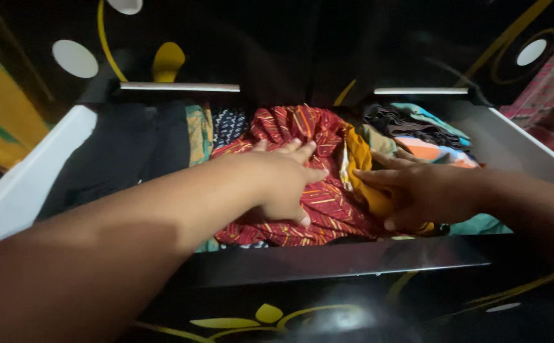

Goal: The person opens a drawer in a black dresser, rummages through folded clothes, and closes it. They then open a lower drawer, briefly handle a black garment, and close it. The person reopens the first drawer, adjusts the clothes, and closes it again before moving to a different wooden dresser.

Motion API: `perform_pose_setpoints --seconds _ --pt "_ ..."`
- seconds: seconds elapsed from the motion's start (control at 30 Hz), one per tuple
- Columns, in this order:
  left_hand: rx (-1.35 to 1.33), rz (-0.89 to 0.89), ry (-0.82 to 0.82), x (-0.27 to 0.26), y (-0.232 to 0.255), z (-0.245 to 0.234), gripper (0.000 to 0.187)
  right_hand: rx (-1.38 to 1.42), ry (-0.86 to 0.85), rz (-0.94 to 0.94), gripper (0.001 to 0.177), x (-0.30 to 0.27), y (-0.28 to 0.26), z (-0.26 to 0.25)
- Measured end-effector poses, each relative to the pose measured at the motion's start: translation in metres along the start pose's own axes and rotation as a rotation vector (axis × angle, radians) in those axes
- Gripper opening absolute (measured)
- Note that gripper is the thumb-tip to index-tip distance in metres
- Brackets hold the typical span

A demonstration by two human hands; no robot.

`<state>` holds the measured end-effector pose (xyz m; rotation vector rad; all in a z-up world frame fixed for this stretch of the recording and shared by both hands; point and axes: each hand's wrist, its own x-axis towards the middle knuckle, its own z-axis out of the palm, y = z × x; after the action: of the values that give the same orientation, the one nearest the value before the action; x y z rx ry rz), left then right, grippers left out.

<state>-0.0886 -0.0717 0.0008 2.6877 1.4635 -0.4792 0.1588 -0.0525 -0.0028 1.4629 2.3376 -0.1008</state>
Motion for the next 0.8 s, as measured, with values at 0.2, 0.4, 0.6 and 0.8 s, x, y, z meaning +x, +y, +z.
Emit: perform_pose_setpoints --seconds 0.2,0.4,0.6,0.8 --pt "-0.23 0.029 0.094 -0.059 -0.022 0.019 0.097 0.247 0.011 -0.14 0.086 -0.014 0.011 0.011" --pt "-0.31 0.056 -0.033 -0.092 -0.024 0.015 0.114 0.493 0.017 -0.583 0.099 -0.051 0.007 0.011" --pt "-0.199 0.09 -0.145 -0.094 -0.009 0.011 0.119 0.344 -0.045 -0.662 0.099 -0.046 -0.024 0.006" --pt "-0.367 0.264 -0.043 -0.08 -0.02 0.012 0.105 0.344 -0.04 -0.777 0.084 -0.04 -0.027 -0.007"
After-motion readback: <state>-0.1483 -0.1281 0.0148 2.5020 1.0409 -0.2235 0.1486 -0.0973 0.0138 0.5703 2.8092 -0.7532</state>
